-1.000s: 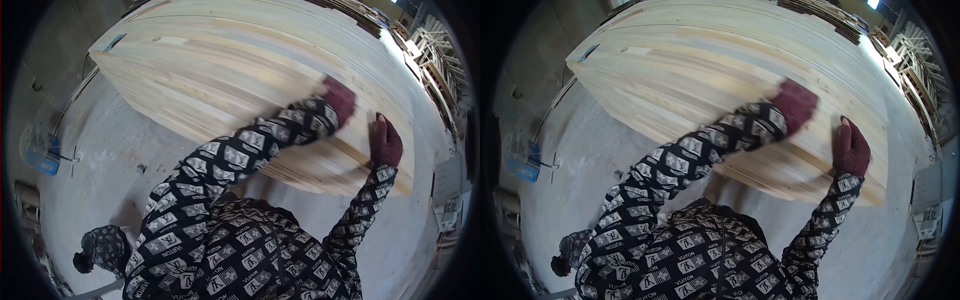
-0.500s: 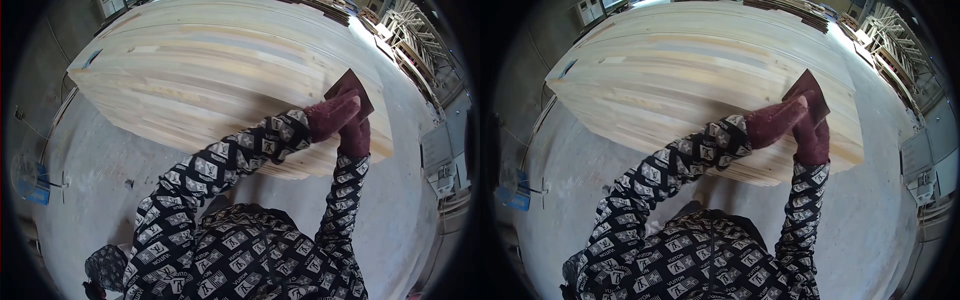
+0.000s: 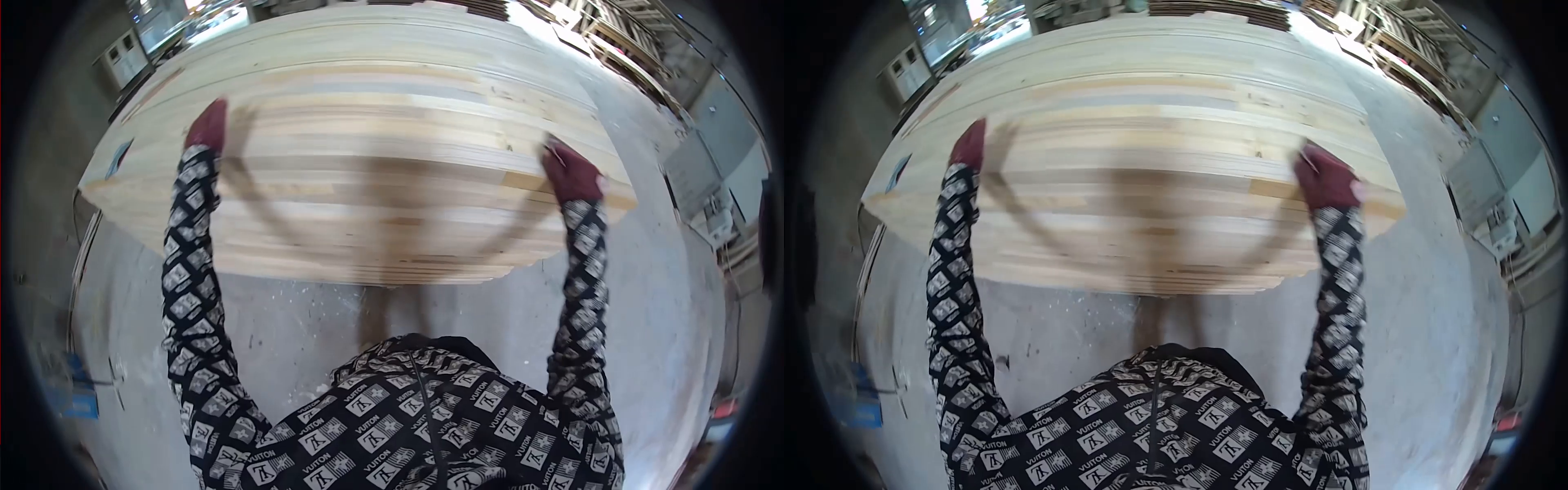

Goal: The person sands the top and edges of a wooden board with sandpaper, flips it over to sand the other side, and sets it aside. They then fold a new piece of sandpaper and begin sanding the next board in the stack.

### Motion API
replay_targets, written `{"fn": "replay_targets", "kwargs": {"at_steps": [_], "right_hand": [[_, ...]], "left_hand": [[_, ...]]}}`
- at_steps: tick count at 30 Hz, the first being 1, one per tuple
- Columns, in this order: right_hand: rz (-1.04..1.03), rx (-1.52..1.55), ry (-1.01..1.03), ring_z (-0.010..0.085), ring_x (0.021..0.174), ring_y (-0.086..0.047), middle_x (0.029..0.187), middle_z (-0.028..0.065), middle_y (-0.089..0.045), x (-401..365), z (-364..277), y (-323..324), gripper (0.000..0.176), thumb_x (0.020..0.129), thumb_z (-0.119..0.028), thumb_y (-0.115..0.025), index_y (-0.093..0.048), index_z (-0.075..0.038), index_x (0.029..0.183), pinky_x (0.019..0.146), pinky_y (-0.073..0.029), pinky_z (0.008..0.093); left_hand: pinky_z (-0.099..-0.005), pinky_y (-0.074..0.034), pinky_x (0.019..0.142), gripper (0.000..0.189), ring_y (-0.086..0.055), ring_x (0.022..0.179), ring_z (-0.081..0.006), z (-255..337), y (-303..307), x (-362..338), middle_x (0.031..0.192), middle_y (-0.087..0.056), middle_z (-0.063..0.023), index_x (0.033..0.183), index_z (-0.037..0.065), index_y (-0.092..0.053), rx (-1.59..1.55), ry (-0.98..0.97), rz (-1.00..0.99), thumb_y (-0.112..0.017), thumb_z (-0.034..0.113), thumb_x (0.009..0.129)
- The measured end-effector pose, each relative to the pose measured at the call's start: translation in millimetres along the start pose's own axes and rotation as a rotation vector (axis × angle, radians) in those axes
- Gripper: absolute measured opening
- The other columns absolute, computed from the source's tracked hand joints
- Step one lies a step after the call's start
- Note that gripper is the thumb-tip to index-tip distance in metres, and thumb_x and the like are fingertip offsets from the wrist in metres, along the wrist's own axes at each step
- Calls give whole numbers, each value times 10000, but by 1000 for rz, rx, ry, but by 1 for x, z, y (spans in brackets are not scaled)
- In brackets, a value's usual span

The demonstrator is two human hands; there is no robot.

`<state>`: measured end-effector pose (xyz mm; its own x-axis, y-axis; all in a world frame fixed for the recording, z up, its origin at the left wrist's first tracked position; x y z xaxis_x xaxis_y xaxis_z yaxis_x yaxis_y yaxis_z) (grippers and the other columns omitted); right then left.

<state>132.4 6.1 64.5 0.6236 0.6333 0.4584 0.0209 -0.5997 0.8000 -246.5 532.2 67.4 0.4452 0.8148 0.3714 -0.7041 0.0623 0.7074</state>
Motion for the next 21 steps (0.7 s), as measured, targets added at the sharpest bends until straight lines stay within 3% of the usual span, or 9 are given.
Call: {"fn": "replay_targets", "kwargs": {"at_steps": [2,3,5,8,11,14,17,18,21], "right_hand": [[205,-66,311,301,937,-611,991,156,-645,-1,-21,-73,269,835,-250,-616,-636,-60,1024,805,-481,385],[58,-321,494,305,901,-594,944,136,-631,13,-64,-113,236,792,-187,-628,-613,-73,999,743,-484,405],[180,331,558,302,915,-591,963,119,-632,-13,-170,-117,241,790,-162,-622,-610,-77,1016,787,-472,409],[164,374,596,299,937,-588,993,94,-634,-28,-245,-108,257,787,-125,-615,-605,-82,1041,853,-454,415],[141,477,481,282,982,-583,1031,71,-639,-31,-169,-98,201,827,-145,-587,-626,-82,1015,916,-425,406],[196,116,344,236,1073,-561,1114,94,-624,-37,-42,-33,271,888,-185,-541,-623,-84,1125,951,-413,348],[215,-248,-183,318,996,-604,1043,191,-633,-57,63,49,462,905,-476,-453,-610,-115,1148,861,-458,385],[166,-268,-271,324,928,-621,1009,143,-655,-57,104,67,424,895,-454,-467,-619,-128,1120,819,-480,404],[171,-177,-379,337,945,-614,945,175,-659,-36,111,54,456,878,-490,-479,-634,-120,1095,846,-461,413]], "left_hand": [[-366,-379,987,574,-523,1154,-303,-9,-8,6,1202,-575,-187,1246,55,-530,23,10,-8,-313,487,937],[-367,-377,991,583,-522,1156,-307,-13,-12,5,1202,-575,-185,1243,66,-536,57,40,2,-320,505,927],[-369,-371,997,600,-518,1159,-314,-13,-20,8,1201,-576,-181,1239,89,-547,129,93,19,-336,542,905],[-384,-373,992,617,-527,1144,-325,-20,-27,17,1195,-583,-162,1217,153,-577,400,177,-82,-340,604,868],[-382,-392,968,598,-553,1109,-314,8,-23,-16,1163,-604,-156,1191,131,-593,295,128,-19,-366,583,871],[-374,-405,948,568,-569,1083,-316,27,-16,-32,1135,-619,-153,1178,128,-601,218,130,36,-394,560,874],[-375,-421,922,544,-586,1052,-314,29,-11,-35,1102,-634,-151,1164,127,-612,176,142,140,-413,543,876],[-378,-429,909,536,-593,1038,-312,31,-7,-36,1087,-640,-151,1157,128,-617,162,132,209,-419,539,876],[-377,-440,890,533,-603,1015,-310,37,-9,-35,1068,-646,-154,1147,118,-622,120,116,332,-425,534,877]]}}
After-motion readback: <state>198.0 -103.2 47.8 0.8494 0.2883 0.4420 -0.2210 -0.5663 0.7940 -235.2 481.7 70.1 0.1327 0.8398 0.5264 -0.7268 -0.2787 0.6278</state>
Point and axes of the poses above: each hand's wrist, its own x-axis towards the middle knuckle, its own y-axis out of the back of the hand, z = x × y, the point moved 2 cm from there along x, towards the middle knuckle
